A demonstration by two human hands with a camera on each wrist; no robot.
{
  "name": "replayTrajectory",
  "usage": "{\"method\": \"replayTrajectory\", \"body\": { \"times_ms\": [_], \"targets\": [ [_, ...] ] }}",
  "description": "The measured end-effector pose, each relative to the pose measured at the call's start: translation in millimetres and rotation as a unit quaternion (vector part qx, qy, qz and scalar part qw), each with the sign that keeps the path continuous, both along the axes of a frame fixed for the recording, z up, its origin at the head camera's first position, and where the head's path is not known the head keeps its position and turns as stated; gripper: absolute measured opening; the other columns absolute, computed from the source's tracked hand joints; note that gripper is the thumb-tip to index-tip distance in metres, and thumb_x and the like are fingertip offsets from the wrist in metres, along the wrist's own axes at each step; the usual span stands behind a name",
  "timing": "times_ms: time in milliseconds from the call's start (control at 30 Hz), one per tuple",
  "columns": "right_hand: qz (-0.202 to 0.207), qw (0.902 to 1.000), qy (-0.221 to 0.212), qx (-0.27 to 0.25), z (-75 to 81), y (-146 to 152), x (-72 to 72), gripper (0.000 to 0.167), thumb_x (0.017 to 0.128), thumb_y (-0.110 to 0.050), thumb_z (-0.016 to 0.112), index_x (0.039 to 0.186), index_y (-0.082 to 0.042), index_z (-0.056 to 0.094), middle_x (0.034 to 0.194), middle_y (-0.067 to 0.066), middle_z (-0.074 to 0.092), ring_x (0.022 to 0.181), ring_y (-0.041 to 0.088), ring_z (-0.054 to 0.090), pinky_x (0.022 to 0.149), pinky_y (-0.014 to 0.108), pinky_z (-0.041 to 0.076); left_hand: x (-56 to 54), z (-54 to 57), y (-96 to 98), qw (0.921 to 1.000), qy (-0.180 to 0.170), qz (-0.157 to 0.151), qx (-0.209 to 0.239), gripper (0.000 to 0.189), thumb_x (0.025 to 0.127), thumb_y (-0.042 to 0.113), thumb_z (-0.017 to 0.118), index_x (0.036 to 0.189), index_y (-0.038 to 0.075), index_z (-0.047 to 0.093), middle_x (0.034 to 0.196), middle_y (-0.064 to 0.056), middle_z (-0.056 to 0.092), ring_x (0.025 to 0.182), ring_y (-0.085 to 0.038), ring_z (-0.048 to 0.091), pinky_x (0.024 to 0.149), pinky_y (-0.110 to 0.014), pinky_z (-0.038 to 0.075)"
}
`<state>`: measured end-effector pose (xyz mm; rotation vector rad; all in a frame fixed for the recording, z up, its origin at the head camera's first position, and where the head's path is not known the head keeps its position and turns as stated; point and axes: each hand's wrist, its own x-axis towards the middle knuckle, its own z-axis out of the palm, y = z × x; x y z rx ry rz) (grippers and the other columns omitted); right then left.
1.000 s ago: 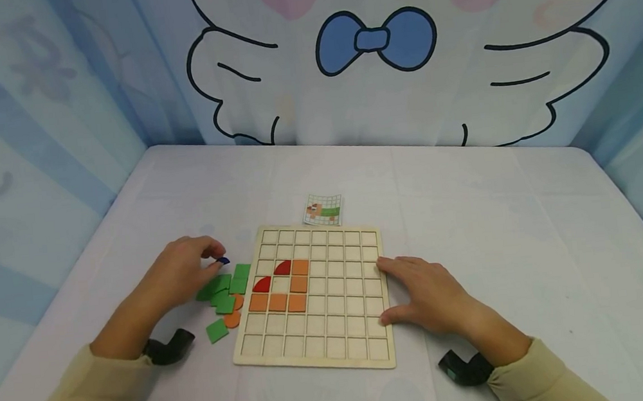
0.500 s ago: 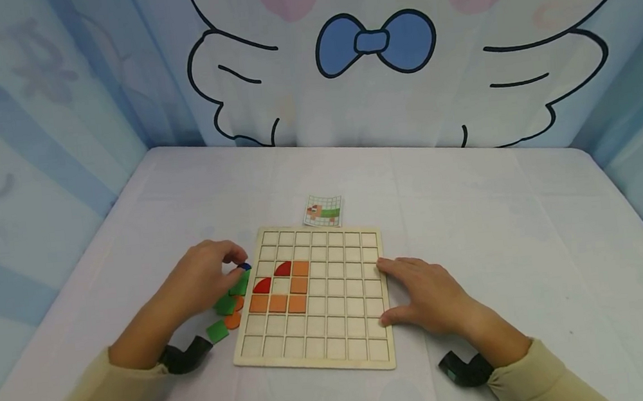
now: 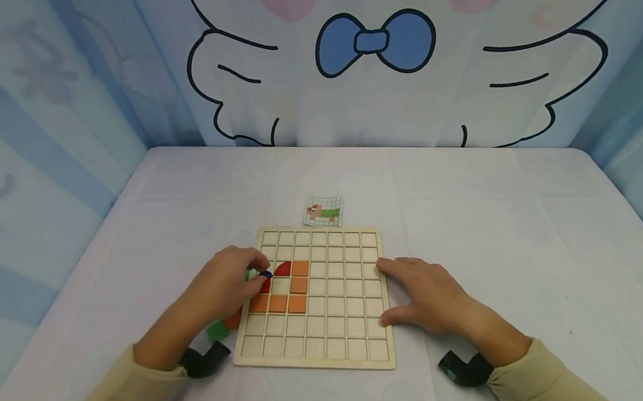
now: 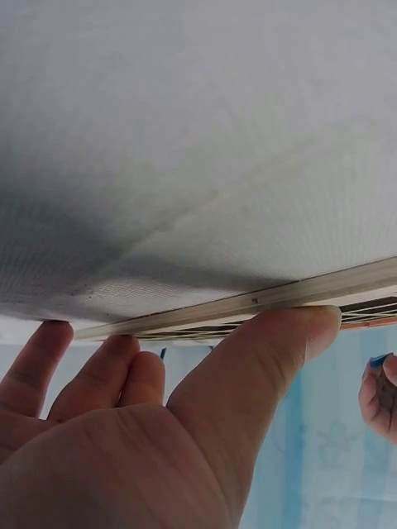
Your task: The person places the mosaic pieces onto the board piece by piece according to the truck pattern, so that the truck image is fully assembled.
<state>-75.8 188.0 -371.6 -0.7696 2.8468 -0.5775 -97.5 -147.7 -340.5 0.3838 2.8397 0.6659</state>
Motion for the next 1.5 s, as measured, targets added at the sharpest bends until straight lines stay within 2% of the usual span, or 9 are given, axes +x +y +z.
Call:
{"method": "replayTrajectory", "body": {
  "times_ms": [267,733,1233,1500],
  "targets": [
    [0.003,1.0,0.004,0.002,-0.4,-0.5,-0.6,0.085,0.076,-0.048,0.084,0.142,-0.005,0.052,0.14,0.013,0.056,0.128,0.038,0.051,0.097,0.061,0.042,-1.1,-7.4,7.6,0.9993,0.006,-0.035,0.009,0.012,0.088,0.008,0.074,0.1,0.007,0.071,0.093,0.0,0.067,0.089,-0.019,0.056,0.08,-0.037,0.052],
    [0.001,1.0,0.0,0.005,0.2,-0.5,-0.5,0.085,0.076,-0.047,0.084,0.143,-0.005,0.052,0.14,0.014,0.056,0.128,0.038,0.05,0.096,0.061,0.042,-1.2,-12.8,12.7,0.9978,0.004,-0.067,0.006,0.009,0.087,0.006,0.074,0.094,0.008,0.069,0.082,0.003,0.06,0.08,-0.016,0.051,0.069,-0.031,0.047],
    [-0.002,1.0,0.0,0.005,0.5,0.4,0.4,0.085,0.076,-0.048,0.083,0.143,-0.005,0.052,0.141,0.013,0.056,0.129,0.037,0.05,0.096,0.061,0.041,-2.6,-17.0,13.2,0.9971,0.015,-0.074,0.001,0.008,0.088,0.008,0.074,0.094,0.01,0.069,0.081,0.005,0.059,0.079,-0.016,0.051,0.068,-0.032,0.046],
    [0.0,1.0,0.002,0.002,0.4,0.5,0.5,0.086,0.076,-0.048,0.084,0.143,-0.005,0.052,0.14,0.013,0.056,0.129,0.037,0.05,0.095,0.061,0.042,-3.1,-13.0,11.2,0.9979,0.015,-0.063,-0.006,0.007,0.089,0.011,0.075,0.093,0.012,0.07,0.086,0.004,0.062,0.083,-0.016,0.053,0.074,-0.033,0.049]
  ]
}}
